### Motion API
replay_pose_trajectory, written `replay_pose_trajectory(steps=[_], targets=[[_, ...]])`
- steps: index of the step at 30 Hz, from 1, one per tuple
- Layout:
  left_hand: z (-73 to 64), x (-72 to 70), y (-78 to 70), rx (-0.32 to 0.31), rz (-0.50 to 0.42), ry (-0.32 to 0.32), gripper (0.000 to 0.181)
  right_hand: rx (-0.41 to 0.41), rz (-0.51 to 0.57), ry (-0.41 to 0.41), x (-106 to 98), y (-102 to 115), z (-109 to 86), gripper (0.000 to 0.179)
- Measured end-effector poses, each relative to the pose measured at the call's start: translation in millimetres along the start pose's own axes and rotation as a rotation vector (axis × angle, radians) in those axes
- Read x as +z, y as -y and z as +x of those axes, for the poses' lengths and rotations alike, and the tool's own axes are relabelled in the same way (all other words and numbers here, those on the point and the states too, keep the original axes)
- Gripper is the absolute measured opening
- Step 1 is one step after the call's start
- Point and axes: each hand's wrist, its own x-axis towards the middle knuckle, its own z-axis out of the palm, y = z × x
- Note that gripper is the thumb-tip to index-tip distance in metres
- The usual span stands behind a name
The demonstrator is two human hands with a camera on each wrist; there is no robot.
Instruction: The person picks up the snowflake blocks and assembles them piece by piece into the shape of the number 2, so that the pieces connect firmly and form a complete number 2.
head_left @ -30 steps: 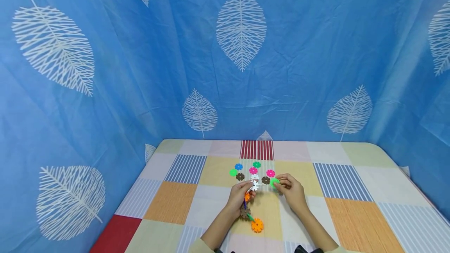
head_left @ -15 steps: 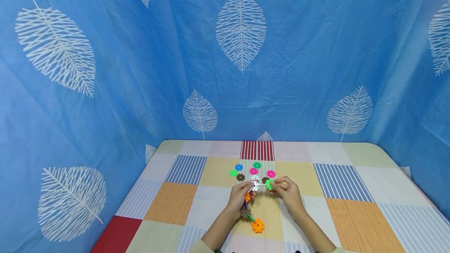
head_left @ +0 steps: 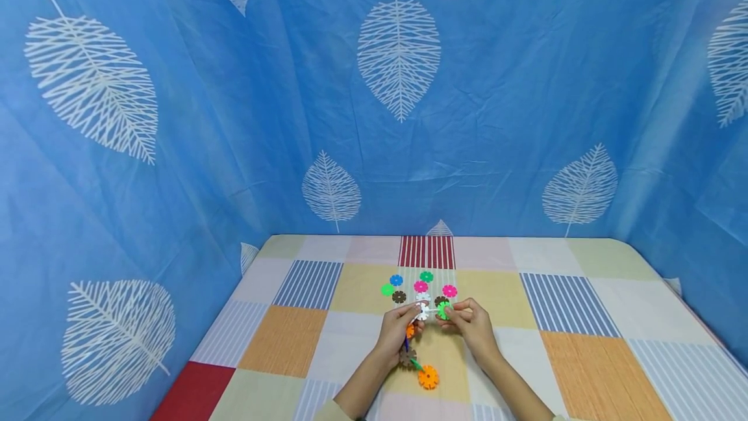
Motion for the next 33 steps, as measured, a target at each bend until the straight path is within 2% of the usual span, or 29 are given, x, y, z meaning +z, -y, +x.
replay_pose_trajectory(steps=[7, 11, 15, 18, 21, 26, 30, 33], targets=[[-2.7, -1.2, 2.1, 0.000, -0.009, 0.005, 0.031, -0.035, 0.002, -0.007, 2, -1, -3.4, 0.020], [-1.9, -1.2, 3.6, -0.005, -0.007, -0.009, 0.033, -0.096, -0.056, -0.016, 2, 1, -4.4, 0.022], [2.3, -0.6, 2.4, 0.008, -0.080, -0.045, 0.031, -0.173, -0.113, -0.005, 1, 1, -1.5, 0.026], [5.3, -0.4, 0.7, 0.005, -0.155, -0.031, 0.028, -0.211, -0.133, 0.001, 0, 1, 1.1, 0.028], [6.7, -1.4, -2.0, -0.010, -0.179, 0.016, 0.024, -0.237, -0.152, 0.002, 0, 1, 3.0, 0.027], [8.0, -5.6, -6.2, -0.029, -0.127, 0.145, 0.022, -0.287, -0.226, 0.059, 0, -2, 4.4, 0.028], [8.4, -9.4, -5.8, -0.079, -0.093, 0.244, 0.022, -0.351, -0.388, 0.123, 0, -5, 3.9, 0.026], [6.9, -10.5, -4.7, -0.089, -0.077, 0.258, 0.022, -0.432, -0.519, 0.148, 0, -6, 4.0, 0.025]])
